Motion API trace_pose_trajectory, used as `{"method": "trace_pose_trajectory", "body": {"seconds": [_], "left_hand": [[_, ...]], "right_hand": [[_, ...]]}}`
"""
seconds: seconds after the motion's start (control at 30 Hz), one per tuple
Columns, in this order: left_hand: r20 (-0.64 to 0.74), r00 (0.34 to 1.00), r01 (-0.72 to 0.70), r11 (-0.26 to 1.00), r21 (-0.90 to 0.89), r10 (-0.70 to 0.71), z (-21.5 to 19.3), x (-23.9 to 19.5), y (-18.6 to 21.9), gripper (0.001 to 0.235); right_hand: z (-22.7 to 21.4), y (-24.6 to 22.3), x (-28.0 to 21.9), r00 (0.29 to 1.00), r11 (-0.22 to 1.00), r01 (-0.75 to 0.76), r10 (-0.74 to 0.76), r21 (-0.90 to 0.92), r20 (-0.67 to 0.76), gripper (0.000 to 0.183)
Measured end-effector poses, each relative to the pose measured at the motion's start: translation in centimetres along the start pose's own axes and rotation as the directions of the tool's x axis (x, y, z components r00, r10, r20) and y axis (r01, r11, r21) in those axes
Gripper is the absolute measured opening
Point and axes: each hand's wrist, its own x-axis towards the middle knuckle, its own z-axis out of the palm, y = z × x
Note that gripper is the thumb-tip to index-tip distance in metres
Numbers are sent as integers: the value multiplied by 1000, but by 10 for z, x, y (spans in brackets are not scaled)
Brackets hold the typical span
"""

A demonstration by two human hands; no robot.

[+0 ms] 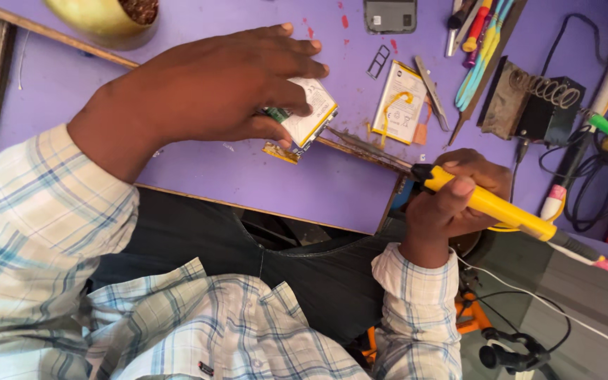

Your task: The person prepares a lithium-ion battery by peeling back its protective film. They then use a soldering iron and tweezers to solder a connector onto the battery terminals. The person cleans the soldering iron tip on a brass sponge during the process.

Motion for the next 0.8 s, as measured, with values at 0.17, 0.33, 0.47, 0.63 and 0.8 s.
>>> {"method": "trace_pose_trajectory", "body": {"seconds": [0.17, 0.33, 0.47, 0.63, 0.8], "left_hand": [[26, 1000, -4, 1000, -16, 4, -3, 4, 0, 41], [21, 1000, 3, 1000, -17, -3, -2, 4, 1, 41], [8, 1000, 11, 1000, -16, -11, -1, 2, 1, 42], [15, 1000, 17, 1000, -22, -17, -2, 3, 0, 44], [3, 1000, 23, 1000, -14, -23, -1, 2, 1, 43]], "right_hand": [[-3, -4, -7, 998, 999, -24, 21, 39, 62, 54], [-5, -9, -9, 994, 996, 29, -38, 87, 106, 54], [-8, -15, -9, 997, 989, 71, -70, 131, -15, 53], [-6, -15, -10, 994, 987, 104, -108, 121, 20, 54], [-1, -12, -11, 997, 990, 67, -72, 124, 37, 54]]}}
